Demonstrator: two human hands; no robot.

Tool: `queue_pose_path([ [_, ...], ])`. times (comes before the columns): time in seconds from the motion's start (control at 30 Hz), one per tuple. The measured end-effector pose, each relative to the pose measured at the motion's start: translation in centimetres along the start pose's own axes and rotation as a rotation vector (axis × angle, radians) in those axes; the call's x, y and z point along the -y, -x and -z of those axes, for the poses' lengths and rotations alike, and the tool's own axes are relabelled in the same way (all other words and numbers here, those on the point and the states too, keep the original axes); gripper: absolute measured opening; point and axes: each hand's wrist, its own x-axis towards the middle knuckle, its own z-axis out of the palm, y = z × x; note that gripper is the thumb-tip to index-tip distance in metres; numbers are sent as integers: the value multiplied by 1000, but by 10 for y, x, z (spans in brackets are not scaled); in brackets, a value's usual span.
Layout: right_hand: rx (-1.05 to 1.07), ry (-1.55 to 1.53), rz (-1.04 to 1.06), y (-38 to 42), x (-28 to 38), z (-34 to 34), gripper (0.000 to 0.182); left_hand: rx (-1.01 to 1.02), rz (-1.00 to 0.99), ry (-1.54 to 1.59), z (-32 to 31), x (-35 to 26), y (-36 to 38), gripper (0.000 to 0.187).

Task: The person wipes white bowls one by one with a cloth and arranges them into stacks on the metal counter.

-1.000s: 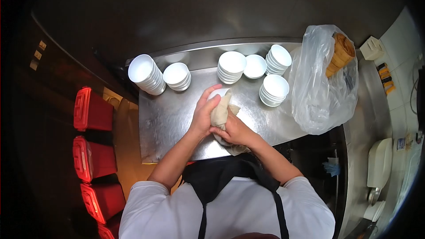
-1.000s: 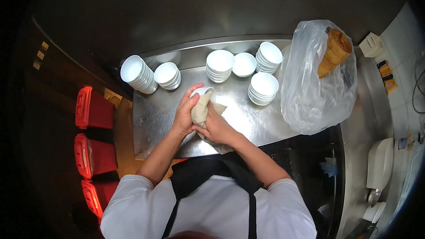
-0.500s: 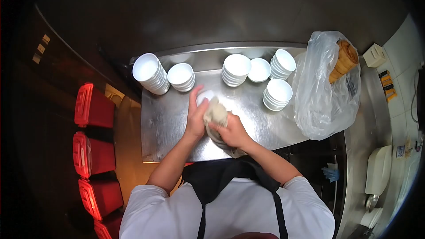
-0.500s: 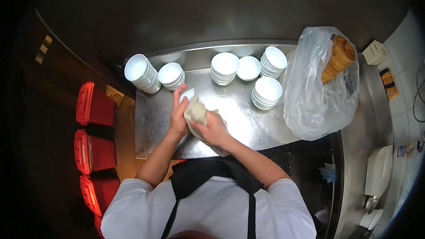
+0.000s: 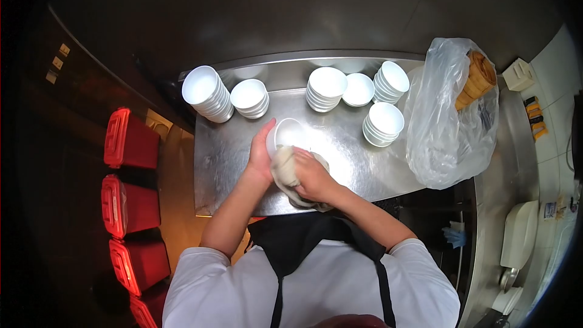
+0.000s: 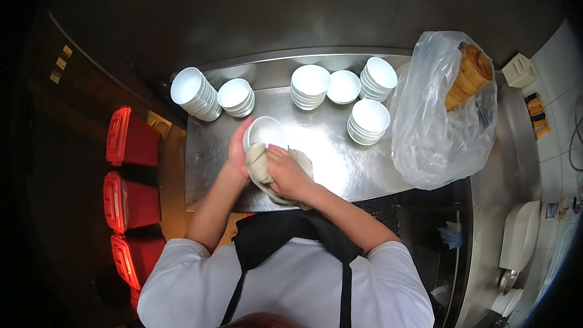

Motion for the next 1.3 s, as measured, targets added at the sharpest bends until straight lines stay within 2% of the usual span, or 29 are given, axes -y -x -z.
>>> queue_pose_path([
  [0.03, 3, 107, 3, -1, 3, 1, 29, -53, 41, -43, 3, -5, -1, 42],
  [0.13, 50, 62, -44, 8, -8, 12, 30, 98, 33, 13, 7, -5, 3, 45],
  [0.2, -143, -294, -374, 11, -2, 18, 25, 130, -120, -57, 2, 6, 6, 49],
  [0.23, -344, -611, -494, -5, 20, 30, 20, 152, -198, -96, -2, 9, 7, 52],
  [0.33, -640, -591, -571, -12, 4, 42, 26, 353, -100, 77, -4, 13, 12, 55],
  [0.43, -840, -486, -575, -13, -19, 42, 31, 369, -215, -84, -6, 18, 14, 50],
  [0.47, -809, -431, -574, -8, -23, 36, 31, 387, -254, -134, -6, 19, 14, 49],
  [0.53, -738, -321, -563, 5, -22, 23, 33, 300, -308, -353, -5, 19, 10, 43],
  [0.6, -605, -72, -226, 2, -8, 0, 59, 196, -346, -564, -4, 27, 9, 37],
  [0.63, -416, 238, -160, 1, -5, 8, 63, 115, -353, -702, -13, 30, 12, 30],
  [0.67, -220, 543, -86, -5, -4, 20, 68, 142, -387, -732, -11, 35, 11, 30],
  [0.73, -428, 291, -107, -6, -20, 21, 67, 190, -457, -790, -2, 43, 11, 29],
  [0.77, -529, 159, -118, -6, -27, 20, 68, 200, -405, -806, 2, 43, 13, 31],
  [0.87, -620, -1350, -707, -8, -43, 28, 59, 207, -713, -918, -10, 56, 16, 27],
  [0.9, -814, -1278, -705, -13, -32, 22, 45, 310, -990, -1278, -10, 49, 10, 24],
  [0.93, -746, -1044, -668, -4, -38, 13, 41, 299, -1089, -1382, -10, 43, 4, 23],
  [1.0, -589, -594, -579, 16, -61, -7, 33, 251, -1282, -1593, -8, 30, -4, 22],
  [1.03, -271, -185, -600, -5, -13, 24, 30, 154, -1353, -1683, -9, 17, -8, 24],
  [1.13, -326, -487, -459, -5, 9, 13, 32, -118, -1366, -1877, 13, -23, -34, 18],
  [1.17, -407, -388, -372, -2, 0, 8, 36, -192, -1439, -1912, 19, -35, -41, 16],
  [1.23, -421, -518, -548, 7, -14, 18, 39, -323, -1569, -1981, 27, -53, -51, 11],
  [1.27, -426, -580, -639, 11, -19, 26, 40, -370, -1506, -2070, 32, -61, -54, 10],
  [1.3, -462, -567, -605, 13, -19, 32, 43, -418, -1440, -2154, 36, -69, -57, 8],
])
